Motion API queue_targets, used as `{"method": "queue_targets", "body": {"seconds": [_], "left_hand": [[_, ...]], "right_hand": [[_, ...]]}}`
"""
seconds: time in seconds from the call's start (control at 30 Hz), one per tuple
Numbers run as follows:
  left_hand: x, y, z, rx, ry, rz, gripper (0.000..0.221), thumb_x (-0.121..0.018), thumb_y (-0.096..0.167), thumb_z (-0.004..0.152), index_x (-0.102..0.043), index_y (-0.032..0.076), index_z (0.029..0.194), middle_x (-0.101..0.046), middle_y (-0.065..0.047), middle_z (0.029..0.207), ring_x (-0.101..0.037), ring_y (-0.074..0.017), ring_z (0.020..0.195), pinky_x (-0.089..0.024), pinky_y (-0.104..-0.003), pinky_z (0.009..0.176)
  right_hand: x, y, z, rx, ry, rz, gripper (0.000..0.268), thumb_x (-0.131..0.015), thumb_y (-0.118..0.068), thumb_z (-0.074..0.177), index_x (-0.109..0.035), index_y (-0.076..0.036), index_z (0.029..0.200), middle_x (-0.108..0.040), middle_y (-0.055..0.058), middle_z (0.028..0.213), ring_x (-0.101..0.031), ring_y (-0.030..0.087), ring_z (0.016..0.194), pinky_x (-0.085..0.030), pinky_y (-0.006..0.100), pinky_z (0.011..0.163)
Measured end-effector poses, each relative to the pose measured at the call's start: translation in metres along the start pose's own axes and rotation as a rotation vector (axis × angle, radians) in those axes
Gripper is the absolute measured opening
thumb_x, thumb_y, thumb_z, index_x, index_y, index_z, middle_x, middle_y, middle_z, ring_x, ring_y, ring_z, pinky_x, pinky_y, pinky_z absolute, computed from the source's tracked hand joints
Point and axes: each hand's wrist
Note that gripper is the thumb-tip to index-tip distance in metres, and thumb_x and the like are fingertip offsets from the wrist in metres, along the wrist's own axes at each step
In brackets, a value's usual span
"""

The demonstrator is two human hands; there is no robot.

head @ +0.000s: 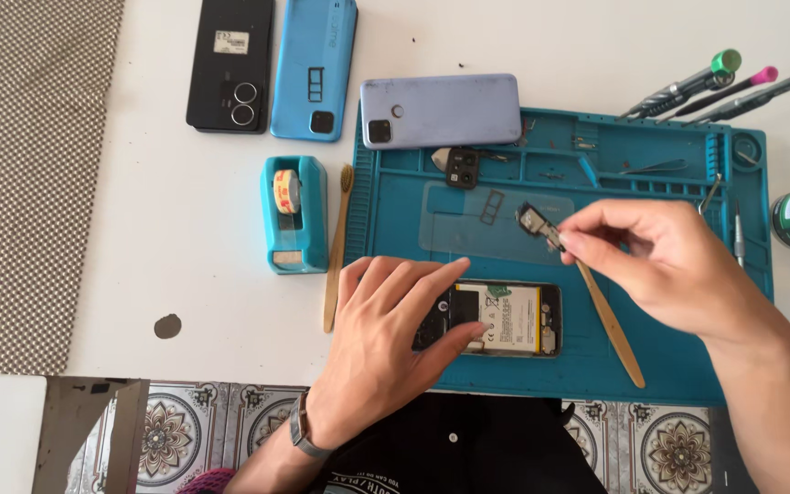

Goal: The person cleans the internal components of a disassembled smartphone using a wooden brush. They then reassemble the device by placing the screen assembly and battery back into the chassis.

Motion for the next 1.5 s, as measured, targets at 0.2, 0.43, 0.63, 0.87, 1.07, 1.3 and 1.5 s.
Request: {"method": "queue_targets", "body": {"seconds": [0.2, 0.43, 0.63, 0.87, 1.07, 1.3, 1.5], "left_hand": [[-0.008, 0.014, -0.001, -0.024, -0.025, -0.033, 0.056, -0.080, 0.031, 0.093, -0.060, 0.006, 0.139, -0.069, -0.004, 0.115, -0.061, -0.0212, 0.103, -0.043, -0.040, 0.097], [-0.016, 0.026, -0.001, 0.050, 0.067, -0.160, 0.062, -0.086, 0.035, 0.084, -0.062, 0.007, 0.134, -0.072, 0.001, 0.104, -0.066, -0.0159, 0.088, -0.044, -0.034, 0.085], [-0.016, 0.027, 0.004, -0.003, 0.111, -0.095, 0.046, -0.088, 0.032, 0.085, -0.071, 0.011, 0.122, -0.073, 0.003, 0.095, -0.064, -0.0134, 0.081, -0.042, -0.033, 0.079], [-0.012, 0.016, 0.018, -0.070, 0.082, -0.050, 0.032, -0.085, 0.028, 0.087, -0.078, 0.010, 0.112, -0.075, 0.002, 0.088, -0.060, -0.0127, 0.070, -0.039, -0.033, 0.074], [-0.009, 0.006, 0.029, -0.073, 0.011, -0.113, 0.023, -0.080, 0.023, 0.091, -0.079, 0.011, 0.111, -0.077, -0.001, 0.085, -0.066, -0.0132, 0.071, -0.040, -0.032, 0.075], [-0.007, 0.005, 0.035, 0.145, -0.069, -0.401, 0.014, -0.077, 0.020, 0.095, -0.078, 0.010, 0.104, -0.076, -0.005, 0.088, -0.074, -0.0108, 0.069, -0.051, -0.024, 0.059], [-0.017, 0.001, 0.034, 0.009, 0.019, -0.183, 0.013, -0.078, 0.016, 0.093, -0.079, 0.006, 0.102, -0.074, -0.006, 0.078, -0.066, -0.0187, 0.060, -0.046, -0.031, 0.063]], "right_hand": [[-0.001, 0.016, -0.032, -0.049, -0.042, 0.109, 0.022, -0.070, -0.008, 0.090, -0.076, 0.004, 0.108, -0.075, 0.008, 0.090, -0.069, 0.011, 0.083, -0.055, 0.026, 0.071], [-0.015, 0.020, -0.051, 0.051, -0.116, 0.106, 0.020, -0.070, -0.003, 0.088, -0.076, 0.005, 0.106, -0.076, 0.007, 0.088, -0.069, 0.010, 0.084, -0.055, 0.024, 0.073], [-0.026, 0.022, -0.051, -0.038, -0.136, 0.268, 0.020, -0.070, 0.000, 0.087, -0.077, 0.007, 0.105, -0.076, 0.010, 0.089, -0.068, 0.011, 0.082, -0.053, 0.025, 0.070], [-0.027, 0.023, -0.044, -0.066, -0.120, 0.358, 0.021, -0.071, -0.003, 0.089, -0.077, 0.008, 0.106, -0.076, 0.011, 0.088, -0.069, 0.012, 0.081, -0.054, 0.026, 0.069], [-0.031, 0.026, -0.030, -0.097, -0.128, 0.407, 0.020, -0.071, -0.003, 0.089, -0.076, 0.009, 0.105, -0.077, 0.012, 0.088, -0.071, 0.013, 0.080, -0.058, 0.027, 0.071], [-0.033, 0.029, -0.023, -0.062, -0.157, 0.434, 0.019, -0.071, -0.004, 0.089, -0.076, 0.007, 0.104, -0.077, 0.011, 0.088, -0.072, 0.013, 0.080, -0.059, 0.027, 0.073], [-0.038, 0.031, -0.018, -0.081, -0.161, 0.407, 0.015, -0.071, -0.004, 0.090, -0.078, 0.006, 0.100, -0.075, 0.007, 0.082, -0.066, 0.010, 0.074, -0.053, 0.025, 0.067]]}}
Point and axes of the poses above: each hand's wrist, its own z-axis towards the middle knuckle, its own x-axis out of the back of the hand, y = z × x
